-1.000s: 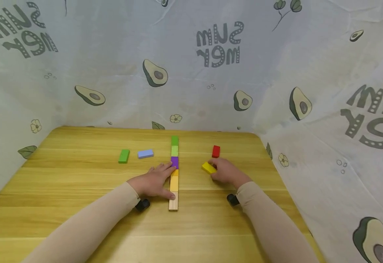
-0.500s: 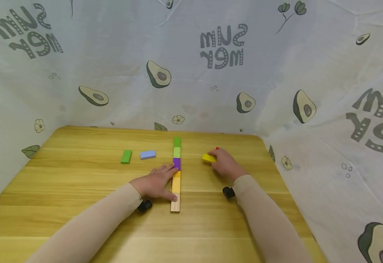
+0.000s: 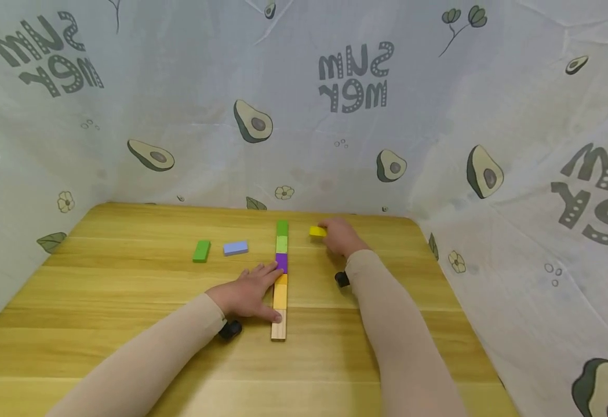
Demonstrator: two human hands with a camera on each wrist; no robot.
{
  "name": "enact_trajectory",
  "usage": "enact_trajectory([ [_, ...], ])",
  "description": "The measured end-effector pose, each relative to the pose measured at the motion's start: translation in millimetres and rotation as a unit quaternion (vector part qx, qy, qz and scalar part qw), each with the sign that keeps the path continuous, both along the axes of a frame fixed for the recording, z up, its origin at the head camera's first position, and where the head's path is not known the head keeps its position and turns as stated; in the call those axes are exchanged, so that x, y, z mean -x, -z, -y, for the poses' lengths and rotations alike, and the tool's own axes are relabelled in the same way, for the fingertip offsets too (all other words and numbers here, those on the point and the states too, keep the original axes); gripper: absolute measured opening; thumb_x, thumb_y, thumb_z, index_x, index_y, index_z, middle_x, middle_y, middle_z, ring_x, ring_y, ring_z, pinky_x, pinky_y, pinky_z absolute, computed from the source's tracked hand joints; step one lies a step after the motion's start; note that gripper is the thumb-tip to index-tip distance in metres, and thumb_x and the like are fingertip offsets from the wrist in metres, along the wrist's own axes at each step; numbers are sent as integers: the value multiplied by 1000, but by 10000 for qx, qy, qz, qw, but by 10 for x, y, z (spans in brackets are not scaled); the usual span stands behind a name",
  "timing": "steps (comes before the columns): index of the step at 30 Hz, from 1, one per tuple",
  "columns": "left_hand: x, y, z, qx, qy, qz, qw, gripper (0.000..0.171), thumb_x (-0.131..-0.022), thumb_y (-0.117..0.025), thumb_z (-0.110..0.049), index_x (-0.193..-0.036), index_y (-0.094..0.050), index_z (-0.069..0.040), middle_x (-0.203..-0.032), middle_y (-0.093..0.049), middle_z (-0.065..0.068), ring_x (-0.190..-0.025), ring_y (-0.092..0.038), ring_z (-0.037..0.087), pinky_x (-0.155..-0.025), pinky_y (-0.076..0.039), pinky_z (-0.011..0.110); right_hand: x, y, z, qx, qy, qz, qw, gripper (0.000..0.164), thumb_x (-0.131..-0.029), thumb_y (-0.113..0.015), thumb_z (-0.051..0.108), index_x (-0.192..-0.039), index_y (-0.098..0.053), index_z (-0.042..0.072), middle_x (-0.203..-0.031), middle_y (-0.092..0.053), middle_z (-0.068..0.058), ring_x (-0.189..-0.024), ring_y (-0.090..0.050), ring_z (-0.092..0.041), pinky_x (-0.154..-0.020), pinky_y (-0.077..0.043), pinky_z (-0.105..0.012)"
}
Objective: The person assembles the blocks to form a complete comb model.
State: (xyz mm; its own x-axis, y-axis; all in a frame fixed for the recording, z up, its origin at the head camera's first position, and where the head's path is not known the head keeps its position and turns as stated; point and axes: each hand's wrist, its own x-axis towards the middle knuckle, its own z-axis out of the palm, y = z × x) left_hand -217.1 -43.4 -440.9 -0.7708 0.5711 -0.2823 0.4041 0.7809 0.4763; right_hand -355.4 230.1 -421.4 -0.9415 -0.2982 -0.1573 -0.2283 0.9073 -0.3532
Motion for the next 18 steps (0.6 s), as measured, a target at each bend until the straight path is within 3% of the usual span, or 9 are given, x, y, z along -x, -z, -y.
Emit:
enact_trajectory([
  [5, -2, -11, -5, -12, -40, 19, 10000, 112, -85, -78, -66, -170, -22, -19, -179, -11, 5, -165, -9, 38, -130, -10, 63, 153, 31, 105, 205, 136, 215, 9995, 57, -99, -49, -6, -155, -52, 6, -159, -50, -21, -150, -43, -41, -122, -37, -56],
  [18, 1, 22, -6, 6, -98, 26, 9999, 114, -83, -79, -68, -170, -22, -19, -179, -12, 4, -165, -9, 38, -130, -10, 63, 356, 128, 419, -178, -172, 81, 9997, 55, -98, -48, -9, -151, -56, 4, -155, -54, -21, -150, -44, -40, -125, -34, -52],
])
